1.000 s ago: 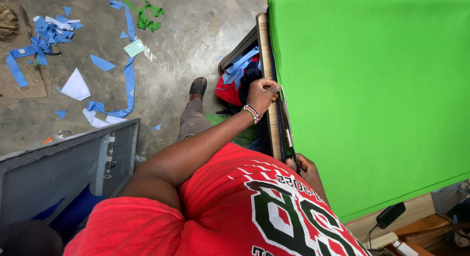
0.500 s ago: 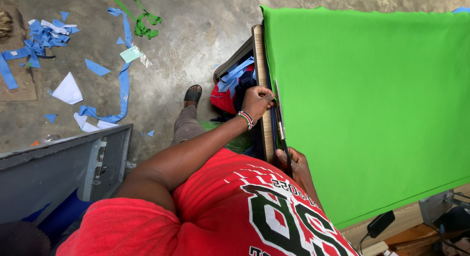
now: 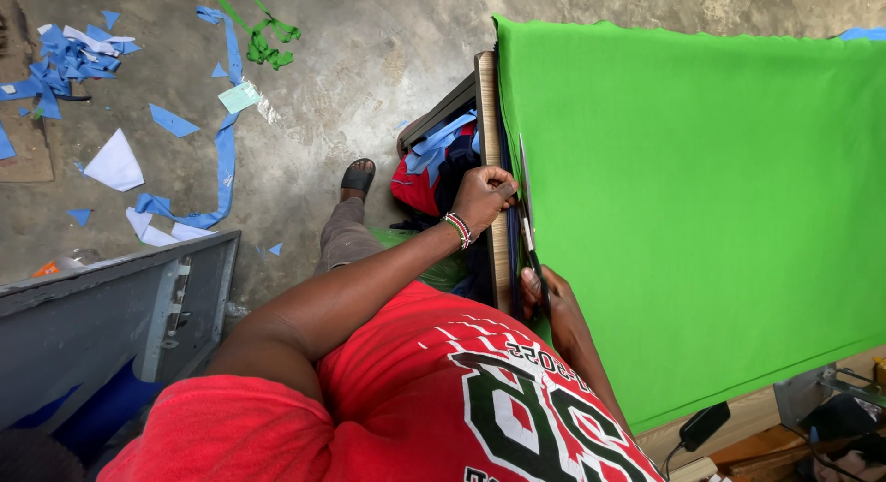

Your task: The person unfolds a large piece of green fabric on a wooden table and smooths it out. They then use a pair of scissors to cut the fabric along its edges, trimming it to size. Another person is visible in the background, also working with fabric.

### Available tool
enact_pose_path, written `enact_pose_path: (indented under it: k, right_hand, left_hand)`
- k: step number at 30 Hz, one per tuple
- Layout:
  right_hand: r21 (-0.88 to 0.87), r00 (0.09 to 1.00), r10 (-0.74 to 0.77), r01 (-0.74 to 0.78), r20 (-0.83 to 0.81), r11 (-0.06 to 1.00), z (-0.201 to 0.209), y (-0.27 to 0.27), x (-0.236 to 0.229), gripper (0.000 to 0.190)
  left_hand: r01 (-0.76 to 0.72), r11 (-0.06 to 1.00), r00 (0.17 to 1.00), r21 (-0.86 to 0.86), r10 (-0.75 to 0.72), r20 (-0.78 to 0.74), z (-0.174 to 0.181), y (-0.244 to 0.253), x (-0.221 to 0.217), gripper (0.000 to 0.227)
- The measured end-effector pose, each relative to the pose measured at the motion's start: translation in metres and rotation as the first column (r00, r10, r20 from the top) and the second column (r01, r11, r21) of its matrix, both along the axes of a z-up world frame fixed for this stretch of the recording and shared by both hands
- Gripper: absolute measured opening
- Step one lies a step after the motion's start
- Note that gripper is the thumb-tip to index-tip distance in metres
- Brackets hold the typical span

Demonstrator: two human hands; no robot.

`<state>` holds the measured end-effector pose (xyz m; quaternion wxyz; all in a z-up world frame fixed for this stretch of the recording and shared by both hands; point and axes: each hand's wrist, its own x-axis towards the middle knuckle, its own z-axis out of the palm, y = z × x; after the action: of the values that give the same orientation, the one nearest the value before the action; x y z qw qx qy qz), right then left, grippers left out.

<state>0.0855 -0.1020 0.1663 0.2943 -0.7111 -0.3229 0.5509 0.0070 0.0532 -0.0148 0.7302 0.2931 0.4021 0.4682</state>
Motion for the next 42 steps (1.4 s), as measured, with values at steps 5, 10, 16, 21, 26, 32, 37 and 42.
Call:
enact_pose_path:
  k: [5,10,16,21,26,32,37,42]
  right_hand:
    - [0.043,0.998,-0.061,0.06,0.025,0.997,-0.012,0.009,0.004,0.037]
    - [0.02,0.999,-0.049,0.049,0.008,0.999,-0.015,0.011,0.009,0.039]
    - [0.046,0.999,0.006,-0.005,-0.032,0.999,-0.025,0.023,0.017,0.049]
    - [0.044,0.99,-0.116,0.119,-0.079,0.992,-0.009,0.038,0.001,0.04]
    - [0.042,0.991,-0.1,0.104,-0.087,0.994,-0.002,0.043,0.001,0.037]
    - [0.002,0.988,-0.103,0.104,-0.115,0.995,-0.012,0.042,0.005,0.036]
    - [0.008,0.997,-0.028,0.028,-0.077,1.0,-0.013,0.049,0.013,0.039]
    - [-0.018,0.998,0.05,-0.051,-0.042,0.999,-0.029,0.049,0.022,0.044]
  left_hand:
    - [0.017,1.0,1.0,0.018,-0.017,-0.005,0.003,0.003,-0.003,0.006]
    - [0.015,1.0,1.0,0.019,-0.015,0.019,-0.001,0.0,-0.003,0.006]
    - [0.039,0.998,0.999,0.054,-0.041,0.033,-0.01,-0.003,0.0,0.006]
    - [0.12,0.99,0.993,0.076,-0.121,0.01,-0.015,-0.001,-0.002,0.007]
    - [0.081,0.996,0.996,-0.046,-0.079,0.038,-0.011,0.003,-0.006,0.012]
    - [-0.083,0.993,0.992,-0.086,0.075,-0.098,0.036,0.056,-0.023,0.045]
    - [-0.139,0.983,0.962,-0.116,0.107,-0.251,0.033,0.066,-0.014,0.014]
    - [-0.163,0.977,0.961,-0.136,0.126,-0.245,0.044,0.07,-0.016,0.019]
